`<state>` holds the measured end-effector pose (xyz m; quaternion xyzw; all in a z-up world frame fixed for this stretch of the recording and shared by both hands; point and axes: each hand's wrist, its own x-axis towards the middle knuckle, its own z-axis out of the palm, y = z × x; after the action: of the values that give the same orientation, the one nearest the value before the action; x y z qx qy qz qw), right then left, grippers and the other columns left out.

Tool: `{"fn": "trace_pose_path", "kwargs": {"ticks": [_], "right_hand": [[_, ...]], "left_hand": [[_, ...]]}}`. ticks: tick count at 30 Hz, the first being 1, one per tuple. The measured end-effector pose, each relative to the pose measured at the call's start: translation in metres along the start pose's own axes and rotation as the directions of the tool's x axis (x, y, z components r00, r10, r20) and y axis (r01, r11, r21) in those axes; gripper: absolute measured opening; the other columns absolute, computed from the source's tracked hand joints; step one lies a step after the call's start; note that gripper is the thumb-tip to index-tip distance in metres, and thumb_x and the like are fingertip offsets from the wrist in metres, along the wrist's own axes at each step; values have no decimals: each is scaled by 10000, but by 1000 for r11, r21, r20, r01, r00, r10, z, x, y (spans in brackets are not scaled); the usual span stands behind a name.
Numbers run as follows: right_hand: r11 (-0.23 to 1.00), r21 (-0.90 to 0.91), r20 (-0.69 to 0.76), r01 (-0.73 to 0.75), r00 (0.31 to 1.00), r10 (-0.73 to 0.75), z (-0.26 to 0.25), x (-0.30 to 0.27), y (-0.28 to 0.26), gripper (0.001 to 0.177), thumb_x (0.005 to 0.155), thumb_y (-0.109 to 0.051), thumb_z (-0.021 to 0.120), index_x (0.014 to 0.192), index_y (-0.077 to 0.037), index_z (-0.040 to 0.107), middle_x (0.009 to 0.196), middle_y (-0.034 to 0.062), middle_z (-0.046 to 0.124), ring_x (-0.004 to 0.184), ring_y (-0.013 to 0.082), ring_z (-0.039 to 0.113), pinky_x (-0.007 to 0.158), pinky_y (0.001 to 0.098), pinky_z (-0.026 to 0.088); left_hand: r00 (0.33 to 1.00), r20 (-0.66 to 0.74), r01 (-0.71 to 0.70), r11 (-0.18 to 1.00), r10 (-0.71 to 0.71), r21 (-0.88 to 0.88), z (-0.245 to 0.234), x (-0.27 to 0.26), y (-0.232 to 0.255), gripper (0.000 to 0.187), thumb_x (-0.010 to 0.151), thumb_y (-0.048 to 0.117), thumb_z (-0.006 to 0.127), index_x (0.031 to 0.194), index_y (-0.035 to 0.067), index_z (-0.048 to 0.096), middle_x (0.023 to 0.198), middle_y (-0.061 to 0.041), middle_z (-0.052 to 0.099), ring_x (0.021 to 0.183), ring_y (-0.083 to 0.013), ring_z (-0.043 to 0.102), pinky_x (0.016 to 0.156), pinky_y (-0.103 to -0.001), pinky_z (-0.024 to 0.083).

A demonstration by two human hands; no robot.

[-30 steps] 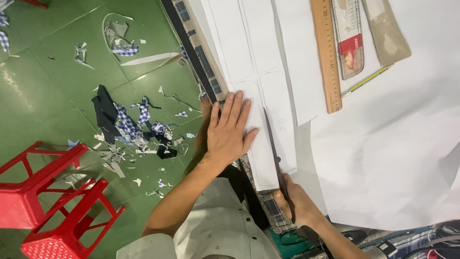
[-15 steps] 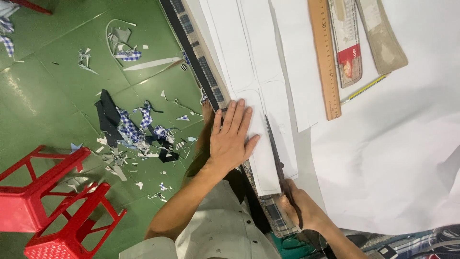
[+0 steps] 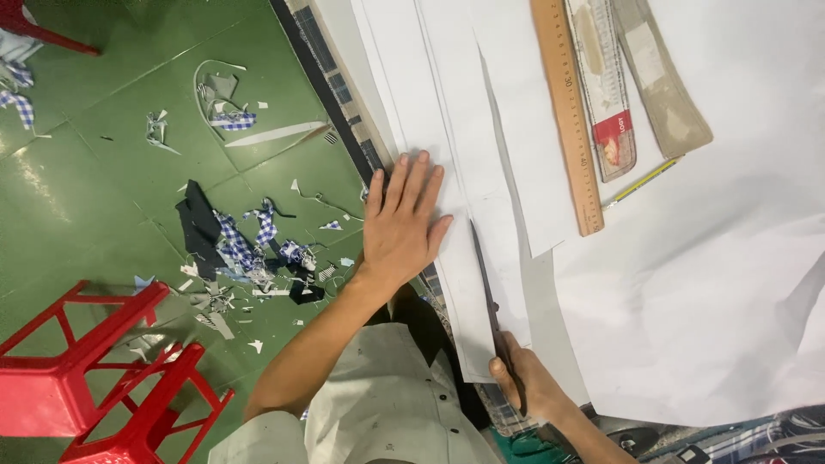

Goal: The person uses shears to cut a large sheet of white paper along pre-drawn lines on a table. They repeatedly reposition the paper and cut out multiple rectangular and irregular pieces, accumulating cutouts and scraps on the table.

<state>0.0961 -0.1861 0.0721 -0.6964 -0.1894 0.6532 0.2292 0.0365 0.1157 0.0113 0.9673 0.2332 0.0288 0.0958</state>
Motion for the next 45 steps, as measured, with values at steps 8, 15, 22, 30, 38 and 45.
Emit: {"fn": "trace_pose_path", "kwargs": {"ticks": [8,15,22,30,38,45], "right_hand": [[1000,-25,14,0,1000,0,0,8,9,798,867,-734,365,1219,-37,529,545,-29,443,460,104,410,421,288,327],[996,-91,-53,22,998,-27,0,10,7,783,889,-728,330,1178,-35,551,592,2,408,485,131,398,435,319,307],[999,-53,-73,4,997,-8,-11,5,6,636,911,-673,427,1007,-68,597,613,-5,421,501,130,410,448,304,325],[997,-77,13,29,1000,-29,-32,21,-35,640,929,-649,389,1153,-71,546,586,3,402,474,122,355,450,317,277],[998,-9,-5,-61,998,61,-18,17,-27,779,832,-733,385,1203,-67,546,551,6,475,436,130,496,404,283,428],[996,17,-25,-82,996,83,-15,4,-11,671,895,-654,429,1196,-67,553,627,15,480,493,137,488,447,299,422]], "left_hand": [[999,33,1,1000,0,-27,11,0,-2,652,1103,543,346,1629,159,384,1689,-120,258,1564,-329,241,1281,-521,157],[999,36,4,999,-2,-35,11,0,-2,652,1108,538,347,1636,156,371,1695,-118,235,1572,-322,207,1288,-516,138],[999,37,8,1000,-7,-25,9,3,-1,667,1103,545,279,1642,158,339,1705,-117,215,1581,-312,168,1290,-502,99],[997,-79,-12,996,5,-91,6,1,-2,651,1089,497,358,1576,72,442,1658,-129,343,1552,-319,276,1282,-520,162],[992,-121,-55,986,37,-155,-20,6,-11,616,1092,416,418,1539,-8,431,1624,-212,371,1509,-376,367,1252,-549,278],[996,-68,-65,997,62,-50,-26,29,-25,648,1087,495,395,1595,92,389,1668,-144,318,1546,-331,303,1264,-554,207]]}}
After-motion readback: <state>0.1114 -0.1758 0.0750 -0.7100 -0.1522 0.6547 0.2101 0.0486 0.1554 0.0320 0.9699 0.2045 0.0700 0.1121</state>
